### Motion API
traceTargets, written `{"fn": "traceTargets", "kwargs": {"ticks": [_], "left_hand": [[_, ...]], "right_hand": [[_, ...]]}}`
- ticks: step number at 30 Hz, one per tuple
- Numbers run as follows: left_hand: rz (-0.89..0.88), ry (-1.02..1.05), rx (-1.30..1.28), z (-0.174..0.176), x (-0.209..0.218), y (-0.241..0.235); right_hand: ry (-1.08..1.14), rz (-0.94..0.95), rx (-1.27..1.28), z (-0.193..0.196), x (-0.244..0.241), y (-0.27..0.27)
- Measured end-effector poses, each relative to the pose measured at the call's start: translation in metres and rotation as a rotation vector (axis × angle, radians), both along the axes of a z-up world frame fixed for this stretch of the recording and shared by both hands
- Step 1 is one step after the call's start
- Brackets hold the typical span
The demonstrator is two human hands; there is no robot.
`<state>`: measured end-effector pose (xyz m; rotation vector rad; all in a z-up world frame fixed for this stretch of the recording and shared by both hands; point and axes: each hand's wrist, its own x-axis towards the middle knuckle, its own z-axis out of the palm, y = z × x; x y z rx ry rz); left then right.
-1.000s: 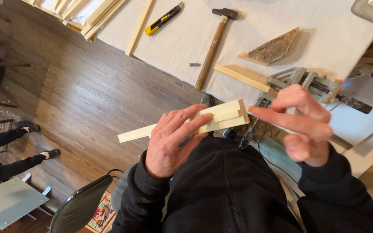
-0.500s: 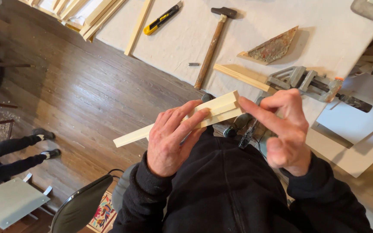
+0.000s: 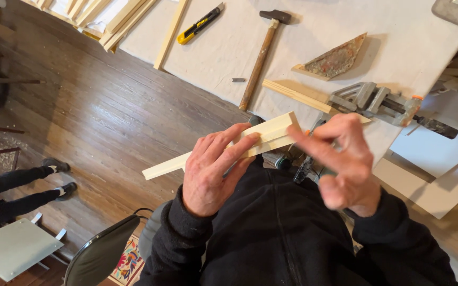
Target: Assembling wooden picture frames by gluing the corners and securing them in a corner clamp.
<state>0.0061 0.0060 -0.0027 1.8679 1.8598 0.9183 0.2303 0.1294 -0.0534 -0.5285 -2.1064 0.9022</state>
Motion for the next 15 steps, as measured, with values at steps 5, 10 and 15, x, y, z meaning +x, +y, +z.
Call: {"fn": "traceTargets", "kwargs": {"ticks": [5, 10, 15], "left_hand": [[0.007, 0.007, 0.001, -0.002, 0.0, 0.0], [-0.006, -0.003, -0.011, -0.003, 0.001, 0.003], [-0.02, -0.112, -0.046, -0.005, 0.0, 0.004]], "right_hand": [[0.037, 0.047, -0.021, -0.004, 0.006, -0.003], [-0.017, -0.022, 0.021, 0.0, 0.001, 0.003], [0.097, 0.039, -0.073, -0.003, 0.009, 0.0]]}}
